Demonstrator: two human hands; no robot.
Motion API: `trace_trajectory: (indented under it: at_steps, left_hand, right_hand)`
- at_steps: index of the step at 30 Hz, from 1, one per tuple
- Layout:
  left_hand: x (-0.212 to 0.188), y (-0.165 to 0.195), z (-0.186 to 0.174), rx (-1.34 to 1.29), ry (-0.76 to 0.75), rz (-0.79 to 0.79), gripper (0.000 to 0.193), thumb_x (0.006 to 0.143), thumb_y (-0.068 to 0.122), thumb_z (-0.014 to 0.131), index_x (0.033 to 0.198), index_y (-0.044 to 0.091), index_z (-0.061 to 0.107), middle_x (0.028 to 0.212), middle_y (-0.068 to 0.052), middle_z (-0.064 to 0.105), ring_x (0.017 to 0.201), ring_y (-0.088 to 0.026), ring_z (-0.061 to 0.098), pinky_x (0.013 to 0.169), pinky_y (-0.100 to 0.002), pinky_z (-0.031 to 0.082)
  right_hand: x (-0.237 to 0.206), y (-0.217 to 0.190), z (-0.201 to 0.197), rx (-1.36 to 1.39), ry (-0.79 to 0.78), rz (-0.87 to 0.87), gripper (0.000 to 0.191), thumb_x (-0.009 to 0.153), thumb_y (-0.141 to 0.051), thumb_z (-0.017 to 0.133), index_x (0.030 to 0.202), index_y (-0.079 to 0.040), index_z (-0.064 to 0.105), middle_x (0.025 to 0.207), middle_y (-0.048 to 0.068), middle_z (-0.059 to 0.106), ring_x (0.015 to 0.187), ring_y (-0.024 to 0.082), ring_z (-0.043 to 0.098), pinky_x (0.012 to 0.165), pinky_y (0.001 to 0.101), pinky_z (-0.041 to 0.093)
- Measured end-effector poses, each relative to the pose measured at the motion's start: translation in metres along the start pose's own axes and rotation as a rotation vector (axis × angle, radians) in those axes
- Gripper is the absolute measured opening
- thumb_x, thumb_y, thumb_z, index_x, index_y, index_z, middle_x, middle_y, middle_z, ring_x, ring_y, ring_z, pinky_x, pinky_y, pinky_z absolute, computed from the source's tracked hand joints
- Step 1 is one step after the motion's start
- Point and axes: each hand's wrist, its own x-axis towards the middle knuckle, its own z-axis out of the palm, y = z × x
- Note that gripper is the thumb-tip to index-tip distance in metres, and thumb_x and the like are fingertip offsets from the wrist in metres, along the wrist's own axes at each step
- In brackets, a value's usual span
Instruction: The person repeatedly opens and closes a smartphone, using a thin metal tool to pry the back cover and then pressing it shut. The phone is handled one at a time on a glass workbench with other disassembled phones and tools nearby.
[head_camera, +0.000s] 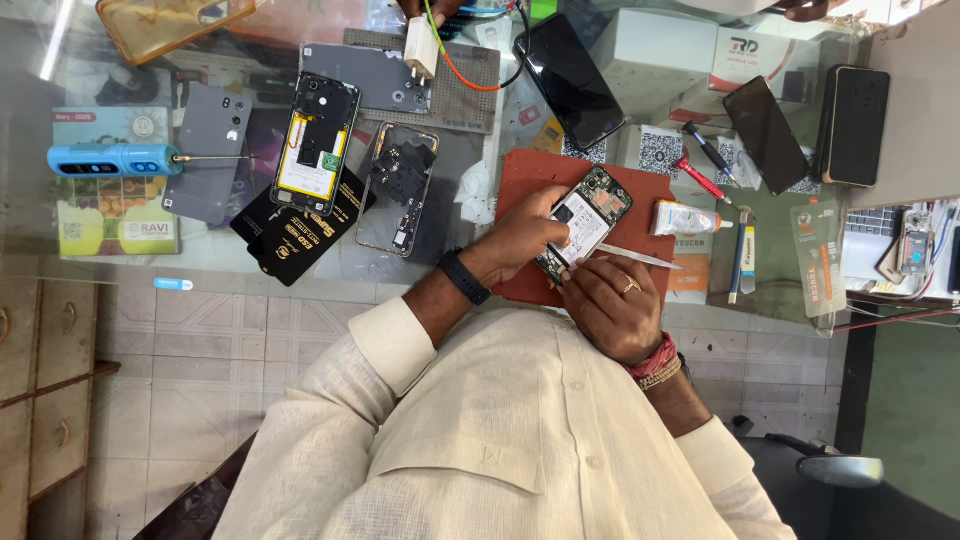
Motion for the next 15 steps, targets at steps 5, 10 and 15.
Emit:
trace_trajectory:
  at_steps: [5,10,15]
  left_hand:
    - [-0.002,0.000,-0.001,-0.034,-0.007,0.054,0.059,0.076,-0.004,0.056,0.135,-0.006,0.052,0.111,-0.009,0.064,0.098,-0.015,0.061,0.086,-0.029,0.053]
    - [-0.003,-0.001,0.000,-0.077,-0.014,0.063,0.059,0.076,-0.006,0.055,0.135,-0.004,0.052,0.110,-0.007,0.064,0.097,-0.014,0.061,0.084,-0.028,0.052]
    - [-0.005,-0.001,-0.002,-0.138,-0.025,0.046,0.060,0.076,-0.006,0.054,0.136,-0.003,0.051,0.111,-0.008,0.065,0.096,-0.013,0.062,0.083,-0.028,0.053]
  right_hand:
    - [0.005,-0.001,-0.001,-0.016,0.019,0.004,0.013,0.083,-0.003,0.084,0.093,-0.001,0.076,0.099,0.010,0.073,0.100,0.024,0.072,0.087,0.0432,0.056]
    - [0.008,-0.001,-0.008,-0.010,-0.007,-0.045,0.014,0.082,-0.002,0.082,0.094,0.000,0.076,0.100,0.010,0.073,0.102,0.025,0.071,0.088,0.0441,0.056]
    - [0.009,0.002,-0.008,-0.004,0.015,-0.053,0.014,0.084,-0.001,0.080,0.097,0.000,0.076,0.102,0.010,0.073,0.103,0.024,0.071,0.088,0.0426,0.055]
